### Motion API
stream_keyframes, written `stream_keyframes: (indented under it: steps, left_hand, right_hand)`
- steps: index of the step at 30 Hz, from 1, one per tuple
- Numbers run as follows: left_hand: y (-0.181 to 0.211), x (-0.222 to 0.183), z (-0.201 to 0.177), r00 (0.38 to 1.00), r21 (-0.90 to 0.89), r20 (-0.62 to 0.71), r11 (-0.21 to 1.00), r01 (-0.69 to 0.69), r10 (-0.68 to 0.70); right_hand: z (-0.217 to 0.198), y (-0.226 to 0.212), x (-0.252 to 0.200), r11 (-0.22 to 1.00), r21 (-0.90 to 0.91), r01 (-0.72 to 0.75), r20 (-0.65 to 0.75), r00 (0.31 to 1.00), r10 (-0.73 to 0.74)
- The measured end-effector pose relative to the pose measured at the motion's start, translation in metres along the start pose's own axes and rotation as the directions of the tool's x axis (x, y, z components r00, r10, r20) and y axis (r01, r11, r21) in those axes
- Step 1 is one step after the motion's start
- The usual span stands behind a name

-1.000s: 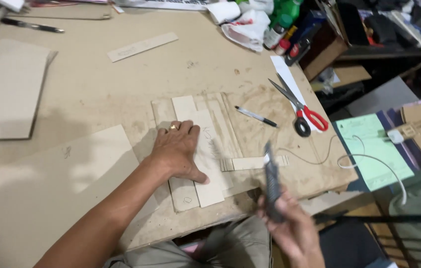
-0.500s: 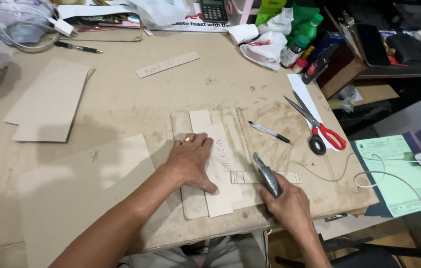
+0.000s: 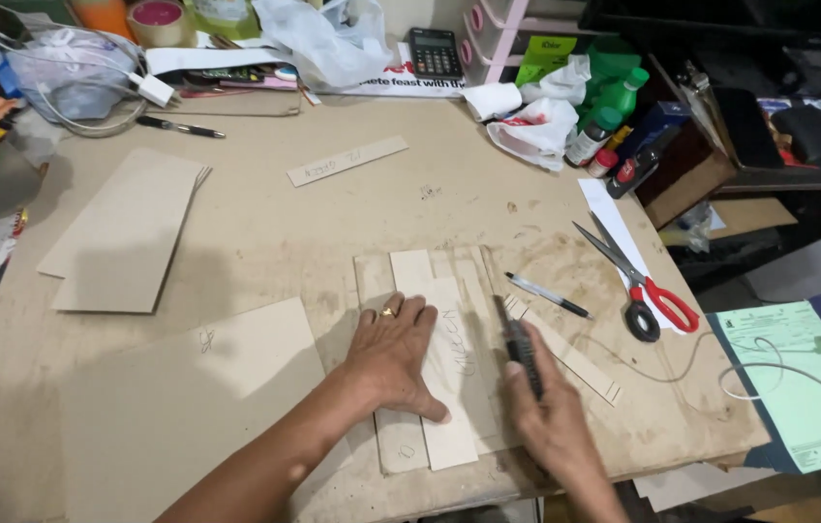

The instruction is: Measuring cardboard strips against a reference document and cutting them to size using a utility knife.

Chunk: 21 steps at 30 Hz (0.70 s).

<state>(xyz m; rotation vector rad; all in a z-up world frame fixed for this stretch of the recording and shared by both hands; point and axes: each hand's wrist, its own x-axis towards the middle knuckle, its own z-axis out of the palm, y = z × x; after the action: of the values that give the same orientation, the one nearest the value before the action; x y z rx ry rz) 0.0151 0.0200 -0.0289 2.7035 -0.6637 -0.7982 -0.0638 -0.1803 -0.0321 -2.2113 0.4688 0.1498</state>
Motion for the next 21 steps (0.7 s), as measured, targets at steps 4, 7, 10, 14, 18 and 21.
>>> stream_keyframes:
  steps: [4, 7, 10, 14, 18, 21]
  left_hand:
    - [0.004, -0.003, -0.01, 0.998, -0.033, 0.052, 0.999, 0.042, -0.04]
    - [0.0, 0.002, -0.002, 0.998, -0.022, 0.059, 0.999, 0.032, -0.031]
    - [-0.007, 0.008, 0.009, 1.0, -0.028, 0.007, 0.999, -0.018, 0.018]
    - [-0.008, 0.007, 0.009, 0.999, -0.044, 0.007, 0.998, -0.042, 0.043]
    - [-0.006, 0.006, 0.008, 0.997, -0.037, 0.069, 0.999, -0.022, 0.024]
    - [-0.006, 0.007, 0.009, 0.998, -0.034, 0.061, 0.999, -0.027, 0.029]
  right_hand:
    - [0.02, -0.013, 0.007, 0.988, -0.078, 0.131, 0.037, 0.991, -0.129]
    - [0.032, -0.026, 0.014, 0.969, -0.179, 0.169, 0.03, 0.986, -0.166]
    - [0.045, -0.026, 0.028, 0.947, -0.248, 0.206, 0.022, 0.978, -0.207]
    - [0.057, -0.029, 0.044, 0.926, -0.314, 0.208, 0.022, 0.977, -0.212]
    - [0.057, -0.039, 0.045, 0.934, -0.313, 0.173, 0.042, 0.985, -0.168]
    - [0.06, -0.035, 0.048, 0.919, -0.337, 0.203, 0.012, 0.977, -0.212]
